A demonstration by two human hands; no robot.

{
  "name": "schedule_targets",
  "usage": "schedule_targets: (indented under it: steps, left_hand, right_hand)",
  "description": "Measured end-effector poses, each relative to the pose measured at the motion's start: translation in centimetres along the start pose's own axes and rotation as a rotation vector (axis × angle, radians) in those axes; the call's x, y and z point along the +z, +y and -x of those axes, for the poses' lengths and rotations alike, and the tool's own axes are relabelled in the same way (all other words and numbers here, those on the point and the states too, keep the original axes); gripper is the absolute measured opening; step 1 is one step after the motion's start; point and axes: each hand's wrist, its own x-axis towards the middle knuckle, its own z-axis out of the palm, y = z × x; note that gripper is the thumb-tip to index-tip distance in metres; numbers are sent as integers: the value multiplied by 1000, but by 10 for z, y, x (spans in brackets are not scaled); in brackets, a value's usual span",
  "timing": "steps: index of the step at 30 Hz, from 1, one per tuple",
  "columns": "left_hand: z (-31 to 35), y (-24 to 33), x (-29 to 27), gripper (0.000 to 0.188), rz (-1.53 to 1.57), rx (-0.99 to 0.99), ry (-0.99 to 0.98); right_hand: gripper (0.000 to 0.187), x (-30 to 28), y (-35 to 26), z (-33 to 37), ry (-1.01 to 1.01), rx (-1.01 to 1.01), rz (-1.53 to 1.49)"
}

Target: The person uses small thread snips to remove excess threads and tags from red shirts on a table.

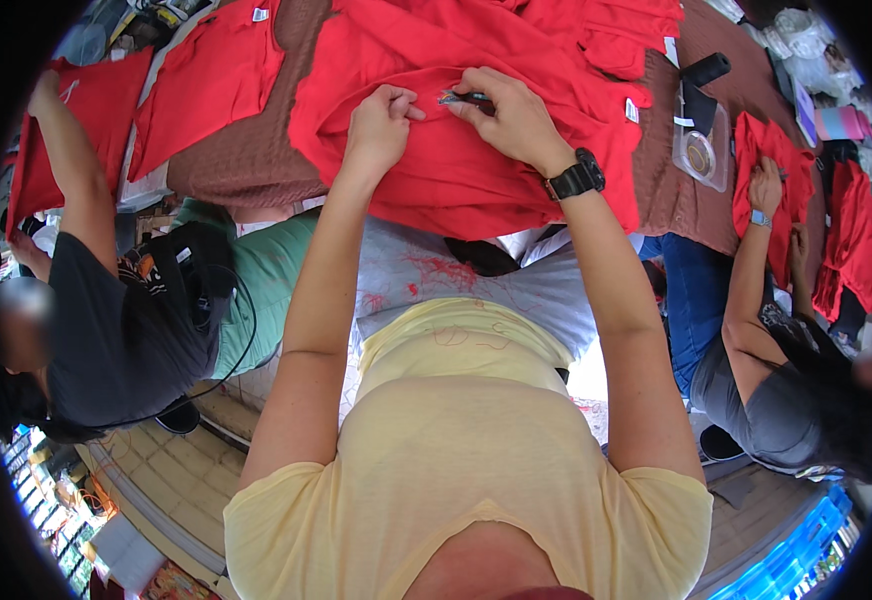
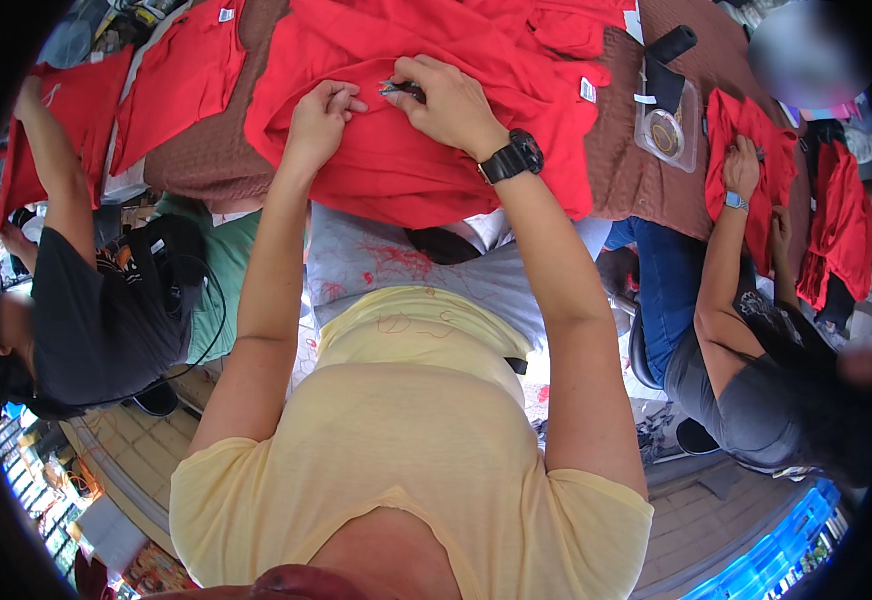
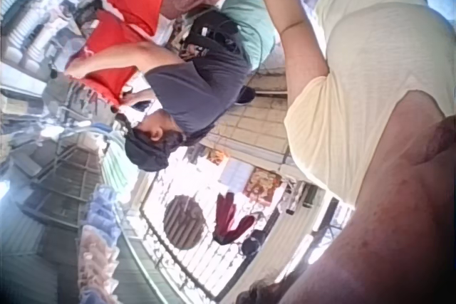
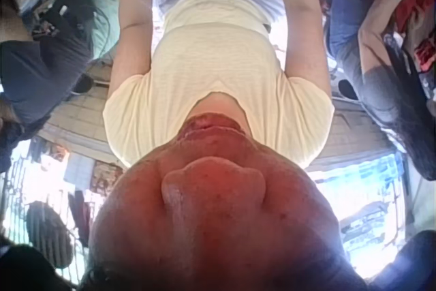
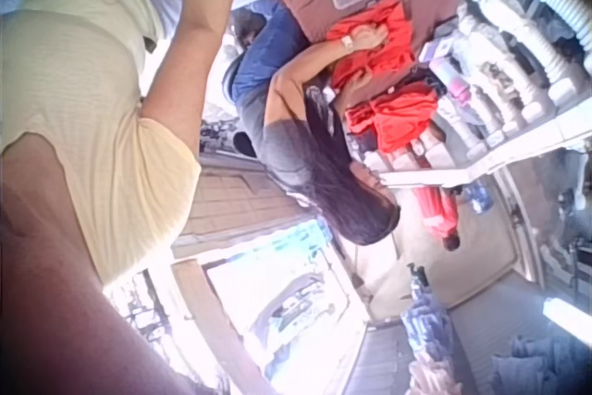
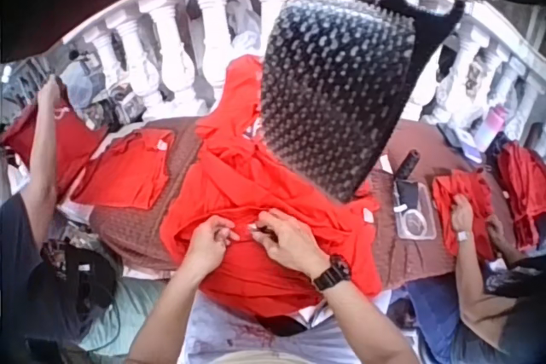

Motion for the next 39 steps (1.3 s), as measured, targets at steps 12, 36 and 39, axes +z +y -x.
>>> schedule_targets:
  steps: [12, 36, 39]
  left_hand:
    - [-4, -1, 13, 20, -155, -11, 71]
    - [-5, -2, 7, 19, 80, -50, -63]
    - [-4, -1, 6, 18, 72, -39, -61]
  right_hand:
    - [22, -1, 9, -1, -77, 61, -167]
    - [11, 8, -4, -6, -36, -229, 281]
    - [11, 12, -4, -6, -21, -216, 264]
